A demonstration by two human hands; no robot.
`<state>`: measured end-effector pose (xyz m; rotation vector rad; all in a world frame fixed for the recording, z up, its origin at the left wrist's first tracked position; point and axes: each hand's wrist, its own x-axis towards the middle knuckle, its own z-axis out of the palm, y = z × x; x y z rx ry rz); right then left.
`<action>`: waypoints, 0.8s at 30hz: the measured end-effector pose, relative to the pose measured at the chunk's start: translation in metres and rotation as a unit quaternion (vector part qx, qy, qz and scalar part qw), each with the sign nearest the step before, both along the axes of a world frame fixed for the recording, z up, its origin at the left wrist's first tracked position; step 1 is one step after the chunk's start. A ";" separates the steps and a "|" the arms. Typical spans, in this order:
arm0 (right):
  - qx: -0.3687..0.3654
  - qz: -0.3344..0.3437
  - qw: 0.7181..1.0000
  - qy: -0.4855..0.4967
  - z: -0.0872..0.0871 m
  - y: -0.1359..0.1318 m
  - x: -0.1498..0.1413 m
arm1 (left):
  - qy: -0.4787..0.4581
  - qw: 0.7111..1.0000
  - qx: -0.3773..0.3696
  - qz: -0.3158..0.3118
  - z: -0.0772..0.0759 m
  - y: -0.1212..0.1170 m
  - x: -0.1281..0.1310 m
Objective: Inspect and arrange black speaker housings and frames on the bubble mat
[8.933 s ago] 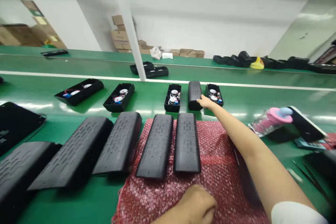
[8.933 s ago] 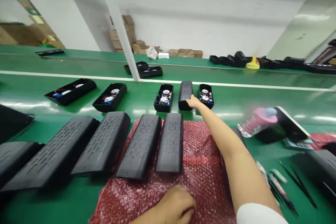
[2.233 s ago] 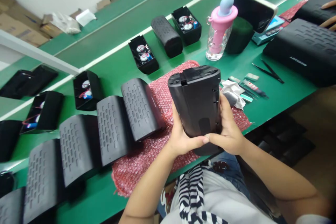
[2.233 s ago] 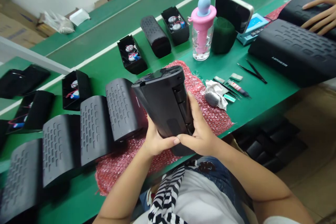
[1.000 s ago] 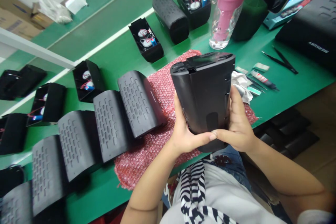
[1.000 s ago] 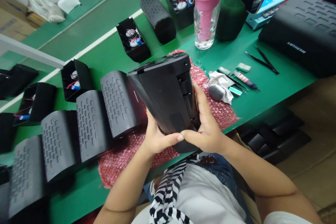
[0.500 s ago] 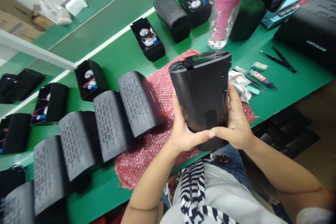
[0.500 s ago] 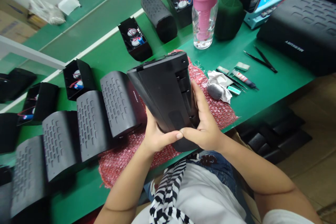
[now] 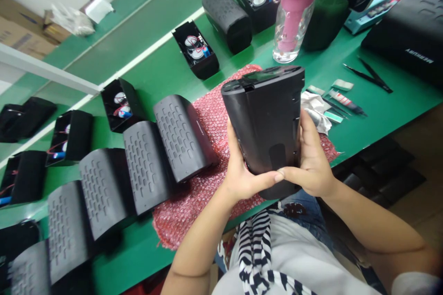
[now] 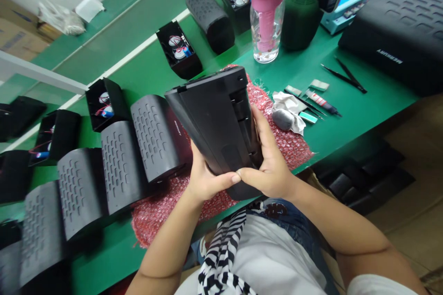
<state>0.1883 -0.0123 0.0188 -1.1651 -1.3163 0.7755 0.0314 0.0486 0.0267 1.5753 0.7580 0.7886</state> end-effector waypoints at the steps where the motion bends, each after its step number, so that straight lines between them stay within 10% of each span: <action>1: -0.001 0.001 1.000 0.003 0.000 0.000 0.000 | 0.000 1.000 -0.001 0.000 0.000 0.000 0.000; 24: -0.032 0.066 0.996 0.047 0.008 -0.004 0.000 | 0.018 1.000 -0.022 0.000 0.006 0.003 -0.008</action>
